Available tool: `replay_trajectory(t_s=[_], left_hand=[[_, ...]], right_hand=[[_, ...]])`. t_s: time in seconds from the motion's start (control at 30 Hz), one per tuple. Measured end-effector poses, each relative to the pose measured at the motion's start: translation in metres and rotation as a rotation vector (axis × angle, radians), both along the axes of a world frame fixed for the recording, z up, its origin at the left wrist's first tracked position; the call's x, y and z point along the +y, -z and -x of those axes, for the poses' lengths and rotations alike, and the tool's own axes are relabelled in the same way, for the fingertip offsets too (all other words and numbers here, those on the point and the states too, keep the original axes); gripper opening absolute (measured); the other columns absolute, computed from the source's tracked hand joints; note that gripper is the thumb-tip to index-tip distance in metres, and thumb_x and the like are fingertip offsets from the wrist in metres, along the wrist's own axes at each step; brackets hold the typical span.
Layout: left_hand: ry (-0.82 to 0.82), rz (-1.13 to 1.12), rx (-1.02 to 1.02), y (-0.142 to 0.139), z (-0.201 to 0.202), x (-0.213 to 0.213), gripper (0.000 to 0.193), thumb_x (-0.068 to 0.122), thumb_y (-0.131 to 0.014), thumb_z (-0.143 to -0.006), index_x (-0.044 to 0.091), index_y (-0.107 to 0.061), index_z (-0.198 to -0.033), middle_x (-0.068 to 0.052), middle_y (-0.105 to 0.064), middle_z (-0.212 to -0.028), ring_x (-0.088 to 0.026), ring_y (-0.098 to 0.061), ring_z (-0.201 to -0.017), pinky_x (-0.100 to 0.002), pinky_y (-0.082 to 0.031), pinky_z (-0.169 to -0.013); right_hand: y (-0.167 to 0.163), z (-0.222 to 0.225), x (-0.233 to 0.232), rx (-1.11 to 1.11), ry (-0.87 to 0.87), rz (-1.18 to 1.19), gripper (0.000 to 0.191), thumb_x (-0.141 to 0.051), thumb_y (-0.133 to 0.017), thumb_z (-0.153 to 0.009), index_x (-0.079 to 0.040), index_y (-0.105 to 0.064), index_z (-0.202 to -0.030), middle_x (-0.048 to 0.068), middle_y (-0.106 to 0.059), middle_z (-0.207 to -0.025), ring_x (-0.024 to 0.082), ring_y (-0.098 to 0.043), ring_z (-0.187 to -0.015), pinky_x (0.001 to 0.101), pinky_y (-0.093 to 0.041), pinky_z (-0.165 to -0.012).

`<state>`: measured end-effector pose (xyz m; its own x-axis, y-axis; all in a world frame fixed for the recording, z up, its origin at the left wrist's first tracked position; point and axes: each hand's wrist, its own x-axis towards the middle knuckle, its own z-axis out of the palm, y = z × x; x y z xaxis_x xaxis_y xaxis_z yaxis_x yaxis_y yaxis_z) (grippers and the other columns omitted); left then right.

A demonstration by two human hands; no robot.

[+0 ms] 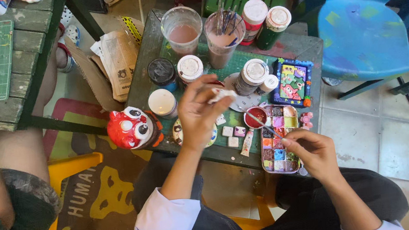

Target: The person sits at a low table painting a ceramic dragon figurine with a paintbrush. They dip the brush in a water cup, mix colors from a paint palette, open paint jars, stir paint into water, and brush paint onto the figurine's face and body.

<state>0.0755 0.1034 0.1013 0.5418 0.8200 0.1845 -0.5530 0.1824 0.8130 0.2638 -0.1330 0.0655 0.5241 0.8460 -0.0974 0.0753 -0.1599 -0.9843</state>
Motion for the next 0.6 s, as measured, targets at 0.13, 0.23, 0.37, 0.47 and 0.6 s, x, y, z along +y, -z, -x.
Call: replay_trajectory(t_s=[0.13, 0.23, 0.37, 0.47, 0.6], left_hand=[[-0.040, -0.008, 0.016, 0.004, 0.004, 0.008, 0.043, -0.003, -0.076, -0.094, -0.004, -0.059, -0.133, -0.011, -0.074, -0.114, -0.014, -0.070, -0.106, -0.029, -0.056, -0.098], [0.013, -0.010, 0.069, 0.009, -0.001, 0.005, 0.032, 0.000, -0.076, -0.095, -0.006, -0.066, -0.124, -0.011, -0.073, -0.114, -0.015, -0.070, -0.106, -0.029, -0.057, -0.097], [0.079, -0.002, 0.120, 0.011, -0.003, 0.003, 0.031, 0.006, -0.075, -0.096, -0.006, -0.068, -0.123, -0.009, -0.074, -0.112, -0.013, -0.071, -0.103, -0.027, -0.058, -0.092], [0.072, -0.039, 0.301, 0.011, 0.000, 0.003, 0.032, 0.012, -0.072, -0.103, -0.007, -0.072, -0.128, -0.012, -0.074, -0.098, -0.013, -0.066, -0.082, -0.027, -0.054, -0.074], [0.229, -0.082, 0.337, 0.015, 0.004, 0.002, 0.026, 0.016, -0.065, -0.101, 0.002, -0.070, -0.123, -0.007, -0.074, -0.100, -0.010, -0.070, -0.080, -0.024, -0.058, -0.071]], right_hand=[[0.002, -0.012, -0.008, 0.052, 0.057, -0.088, 0.009, 0.001, -0.075, -0.091, 0.002, -0.073, -0.100, 0.005, -0.072, -0.095, 0.009, -0.064, -0.087, 0.0245, -0.051, -0.077], [0.003, -0.025, -0.014, 0.031, 0.127, -0.229, 0.013, 0.006, -0.074, -0.089, 0.000, -0.070, -0.100, 0.006, -0.071, -0.103, 0.011, -0.065, -0.092, 0.0261, -0.051, -0.084], [-0.002, -0.046, -0.020, 0.101, 0.204, -0.449, 0.010, 0.010, -0.070, -0.095, 0.002, -0.068, -0.100, 0.011, -0.070, -0.099, 0.015, -0.065, -0.091, 0.0288, -0.051, -0.088], [-0.008, -0.056, -0.026, 0.144, 0.204, -0.543, 0.007, 0.009, -0.067, -0.101, 0.003, -0.067, -0.103, 0.015, -0.069, -0.098, 0.019, -0.065, -0.090, 0.0309, -0.051, -0.084], [-0.019, -0.058, -0.026, 0.031, 0.184, -0.611, 0.002, 0.005, -0.064, -0.107, 0.005, -0.065, -0.105, 0.016, -0.069, -0.104, 0.022, -0.063, -0.093, 0.0319, -0.050, -0.084]])
